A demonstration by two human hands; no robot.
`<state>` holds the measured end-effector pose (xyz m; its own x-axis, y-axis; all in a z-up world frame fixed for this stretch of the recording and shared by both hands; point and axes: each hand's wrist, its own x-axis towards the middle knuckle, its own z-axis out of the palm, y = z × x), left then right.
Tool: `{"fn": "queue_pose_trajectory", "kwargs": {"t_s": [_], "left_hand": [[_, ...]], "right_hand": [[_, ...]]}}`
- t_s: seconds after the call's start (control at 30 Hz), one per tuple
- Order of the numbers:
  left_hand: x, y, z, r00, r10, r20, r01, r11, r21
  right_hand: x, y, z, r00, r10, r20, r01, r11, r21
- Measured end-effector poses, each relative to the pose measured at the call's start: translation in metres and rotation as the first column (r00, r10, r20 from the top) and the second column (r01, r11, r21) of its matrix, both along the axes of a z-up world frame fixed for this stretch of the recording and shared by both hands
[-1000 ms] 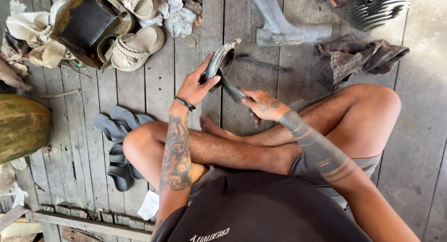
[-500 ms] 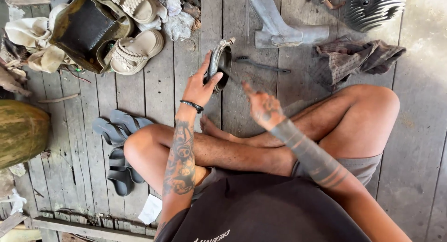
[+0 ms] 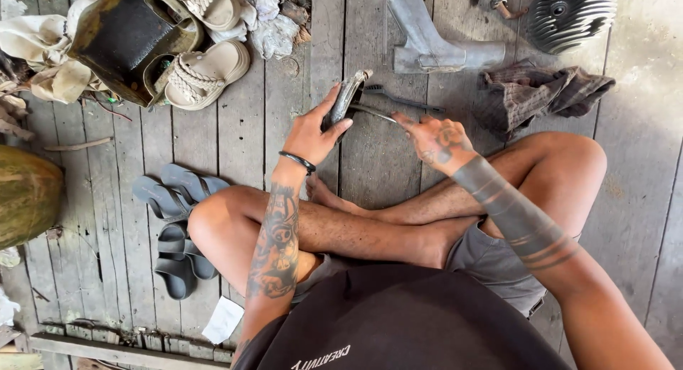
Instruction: Cleaning a circular metal motorcycle part using a wire brush while sitting on a wooden floor.
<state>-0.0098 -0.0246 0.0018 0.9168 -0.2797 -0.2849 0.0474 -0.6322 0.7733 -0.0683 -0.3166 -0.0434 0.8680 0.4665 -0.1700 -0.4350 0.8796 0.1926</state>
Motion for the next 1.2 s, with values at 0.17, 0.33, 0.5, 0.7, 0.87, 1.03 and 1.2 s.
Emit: {"fn": "queue_pose_trajectory", "kwargs": {"t_s": [0.17,0.33,0.5,0.7,0.87,1.03,1.2], "left_hand": [[-0.005,-0.005,0.008,0.999,-0.016,0.033,0.016,1.0,-0.003],[-0.003,0.0,0.004,0.998,-0.015,0.06,0.016,1.0,-0.013],[-0.001,0.004,-0.009,0.998,-0.016,0.064,0.019,0.999,-0.034],[-0.005,0.0,-0.004,0.999,0.028,0.03,-0.027,0.999,-0.035],[-0.011,-0.007,-0.001,0.998,0.032,0.05,-0.034,0.999,0.033],[-0.007,-0.008,-0.009,0.998,0.031,0.056,-0.033,0.999,0.032],[0.0,-0.002,-0.001,0.996,0.071,0.05,-0.073,0.996,0.049]], "right_hand": [[-0.024,0.038,0.013,0.962,0.089,0.259,-0.17,0.935,0.311],[-0.012,0.038,0.041,0.564,0.808,0.172,0.132,0.117,-0.984],[-0.004,0.021,0.034,0.522,0.741,-0.423,0.596,-0.672,-0.44],[-0.039,0.048,0.016,0.658,0.709,-0.254,0.526,-0.674,-0.519],[-0.012,0.04,0.026,0.694,0.647,-0.317,0.403,-0.714,-0.573],[-0.028,0.057,0.009,0.632,0.711,-0.308,0.555,-0.692,-0.462],[-0.005,0.048,0.004,0.605,0.733,-0.312,0.564,-0.67,-0.482]]}}
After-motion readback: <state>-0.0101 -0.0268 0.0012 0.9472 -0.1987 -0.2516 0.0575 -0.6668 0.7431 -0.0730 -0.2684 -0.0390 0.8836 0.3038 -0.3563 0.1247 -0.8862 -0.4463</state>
